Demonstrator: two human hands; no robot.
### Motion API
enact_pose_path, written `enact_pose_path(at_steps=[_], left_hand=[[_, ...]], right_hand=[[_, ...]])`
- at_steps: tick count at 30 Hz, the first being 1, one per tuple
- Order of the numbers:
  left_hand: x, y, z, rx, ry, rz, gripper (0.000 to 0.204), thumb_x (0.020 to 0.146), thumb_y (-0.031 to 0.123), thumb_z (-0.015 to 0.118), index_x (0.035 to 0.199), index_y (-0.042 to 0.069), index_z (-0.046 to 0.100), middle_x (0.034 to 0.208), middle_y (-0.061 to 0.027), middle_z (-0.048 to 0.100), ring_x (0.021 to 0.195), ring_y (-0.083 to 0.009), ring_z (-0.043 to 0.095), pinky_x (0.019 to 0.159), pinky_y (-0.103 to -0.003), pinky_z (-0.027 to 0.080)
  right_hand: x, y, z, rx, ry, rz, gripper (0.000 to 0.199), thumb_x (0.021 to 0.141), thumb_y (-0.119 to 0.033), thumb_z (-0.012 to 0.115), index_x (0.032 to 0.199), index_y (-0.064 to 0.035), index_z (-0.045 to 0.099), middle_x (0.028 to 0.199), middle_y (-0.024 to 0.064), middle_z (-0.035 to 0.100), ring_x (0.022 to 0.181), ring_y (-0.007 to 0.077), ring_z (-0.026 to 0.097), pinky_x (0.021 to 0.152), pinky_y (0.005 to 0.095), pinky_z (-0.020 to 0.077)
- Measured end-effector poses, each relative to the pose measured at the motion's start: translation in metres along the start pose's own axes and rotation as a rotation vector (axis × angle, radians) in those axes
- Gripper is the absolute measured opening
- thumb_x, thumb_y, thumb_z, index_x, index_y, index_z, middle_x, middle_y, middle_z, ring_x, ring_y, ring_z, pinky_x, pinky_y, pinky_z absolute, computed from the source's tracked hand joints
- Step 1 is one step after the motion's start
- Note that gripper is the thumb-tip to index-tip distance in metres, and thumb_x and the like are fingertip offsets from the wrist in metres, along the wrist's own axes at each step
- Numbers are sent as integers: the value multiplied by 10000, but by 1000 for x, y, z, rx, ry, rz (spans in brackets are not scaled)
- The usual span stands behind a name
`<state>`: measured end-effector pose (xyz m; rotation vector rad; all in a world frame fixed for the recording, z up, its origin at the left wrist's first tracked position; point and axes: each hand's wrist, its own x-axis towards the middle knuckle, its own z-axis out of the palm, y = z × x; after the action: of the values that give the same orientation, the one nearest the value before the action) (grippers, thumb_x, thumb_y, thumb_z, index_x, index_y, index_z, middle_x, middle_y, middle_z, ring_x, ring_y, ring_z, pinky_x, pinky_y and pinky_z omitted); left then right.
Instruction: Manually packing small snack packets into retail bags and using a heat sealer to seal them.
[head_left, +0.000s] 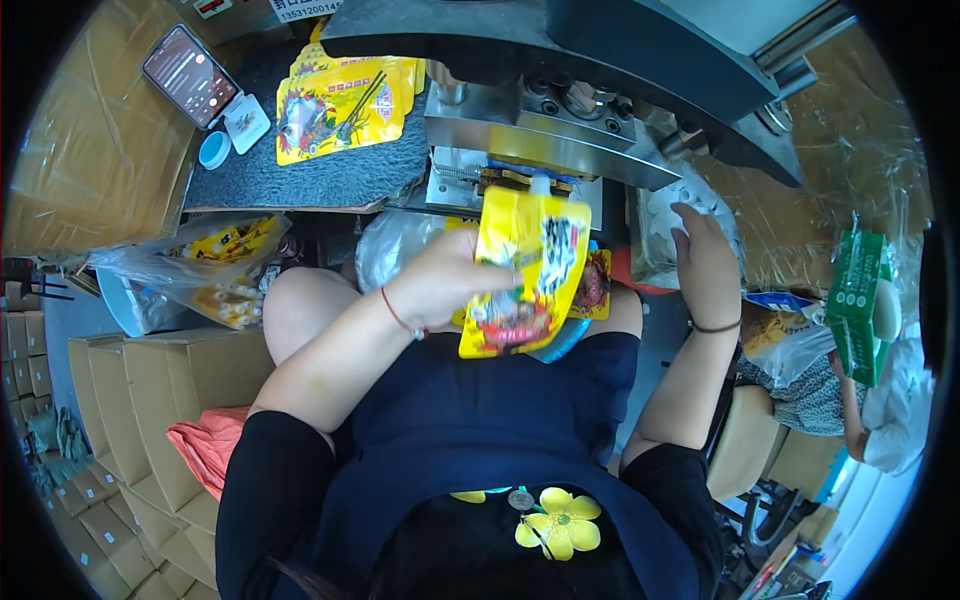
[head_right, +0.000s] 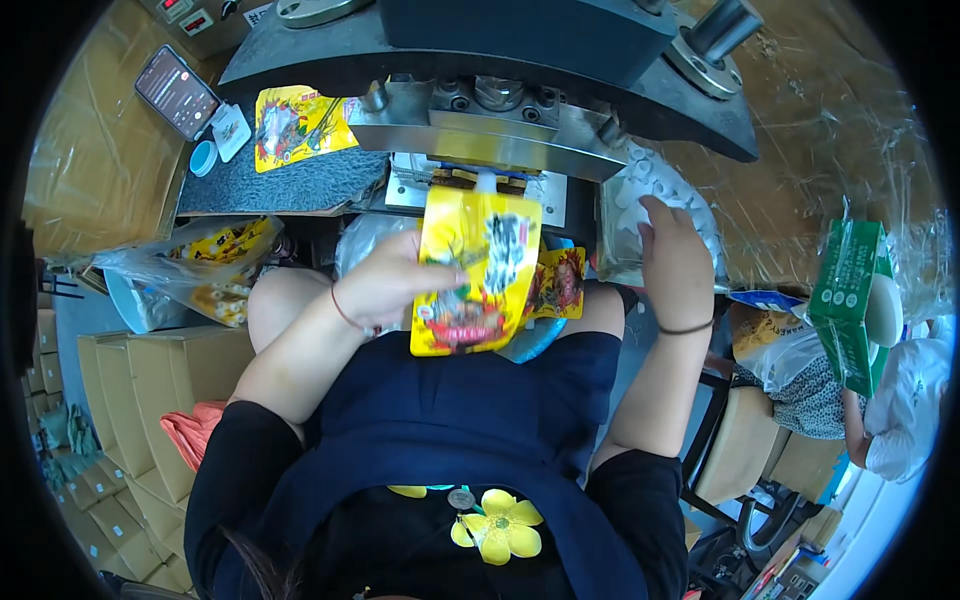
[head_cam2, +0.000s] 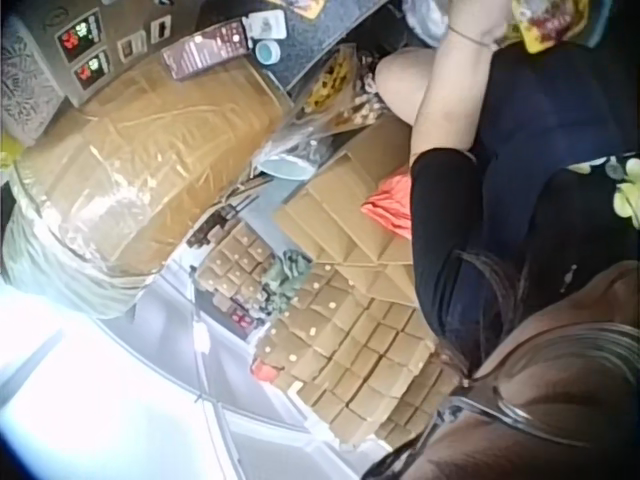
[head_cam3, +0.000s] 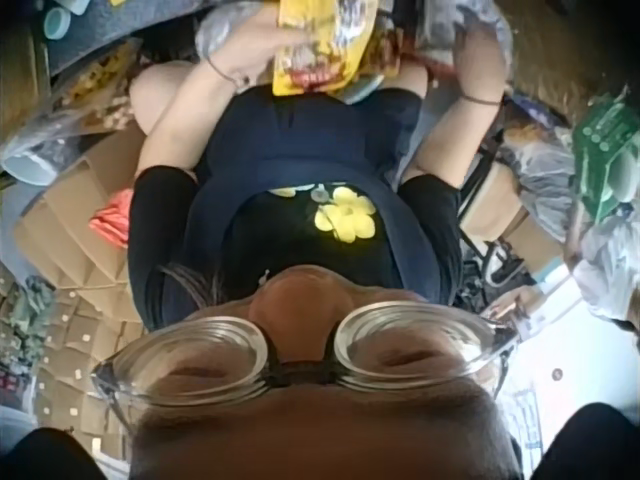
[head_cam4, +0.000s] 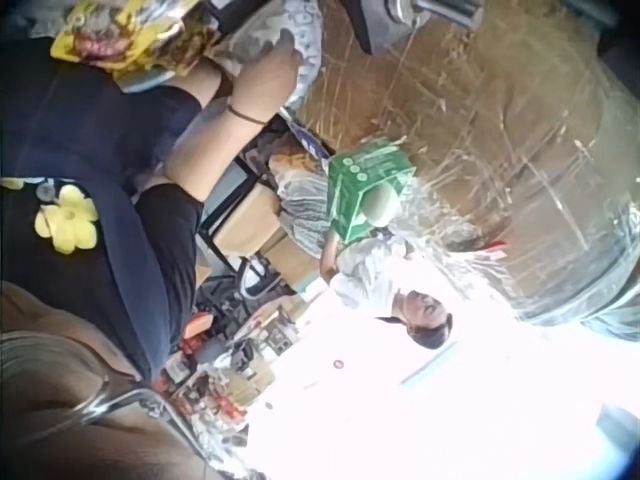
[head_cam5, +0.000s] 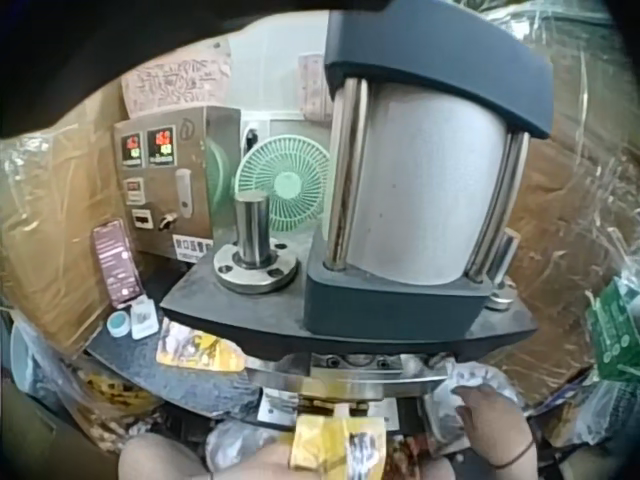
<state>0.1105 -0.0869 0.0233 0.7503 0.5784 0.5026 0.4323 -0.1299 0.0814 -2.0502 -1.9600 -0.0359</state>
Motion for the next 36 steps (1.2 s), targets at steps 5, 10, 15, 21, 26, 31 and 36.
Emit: enact_pose_path(at_steps=[5, 10, 15, 21, 26, 31, 36], left_hand=[[20, 28, -17, -69, 18, -78, 388, 894, -1, 672, 1268, -58, 583, 1173, -168, 705, 1023, -234, 712, 921, -359, 564], [8, 39, -51, 665, 612, 474, 407, 934, 151, 700, 1259, 4, 502, 1079, -135, 670, 967, -225, 671, 843, -360, 546], [-22, 81, -141, 1921, 964, 712, 564, 951, 283, 640, 1430, 45, 460, 1444, -272, 460, 1348, -410, 447, 1116, -505, 351], [-71, 36, -99, 1820, 759, 673, 335, 909, 113, 625, 1239, 54, 643, 1184, -167, 665, 1115, -360, 616, 948, -418, 475], [-74, 24, -53, 751, 553, 405, 187, 954, 111, 696, 1041, -55, 706, 931, -87, 722, 783, -89, 666, 716, -247, 536], [-47, 14, 10, 709, 297, 177, 247, 912, 208, 766, 903, -35, 723, 727, -38, 690, 686, -102, 673, 633, -252, 527], [-35, -16, 19, 406, 57, 137, 339, 967, 302, 700, 1092, -13, 718, 987, -49, 751, 885, -128, 700, 840, -267, 541]], right_hand=[[5, 15, 16, -56, -140, 1, 332, 878, -97, 663, 1207, -120, 627, 990, 193, 632, 937, 408, 625, 776, 476, 504], [2, 10, 21, -79, -97, 61, 362, 842, -84, 693, 1196, -145, 641, 1016, 174, 621, 911, 383, 632, 736, 470, 513], [7, 6, 12, -97, -75, -116, 403, 863, -57, 662, 1254, -152, 634, 1077, 138, 610, 947, 376, 634, 767, 456, 522], [-14, 10, 11, 44, 304, -59, 281, 922, -42, 612, 1203, -40, 613, 1159, 165, 627, 1018, 384, 624, 892, 387, 506], [-24, -39, 16, 372, 194, -148, 182, 965, -70, 589, 1126, 5, 626, 1046, 162, 657, 940, 297, 661, 822, 364, 519], [-8, -100, 2, 765, 32, -375, 118, 959, -73, 599, 1014, 1, 672, 953, 127, 669, 868, 249, 656, 763, 336, 518], [3, -95, -6, 668, -52, -456, 114, 974, -90, 589, 962, -6, 666, 882, 110, 657, 810, 248, 638, 732, 339, 497]])
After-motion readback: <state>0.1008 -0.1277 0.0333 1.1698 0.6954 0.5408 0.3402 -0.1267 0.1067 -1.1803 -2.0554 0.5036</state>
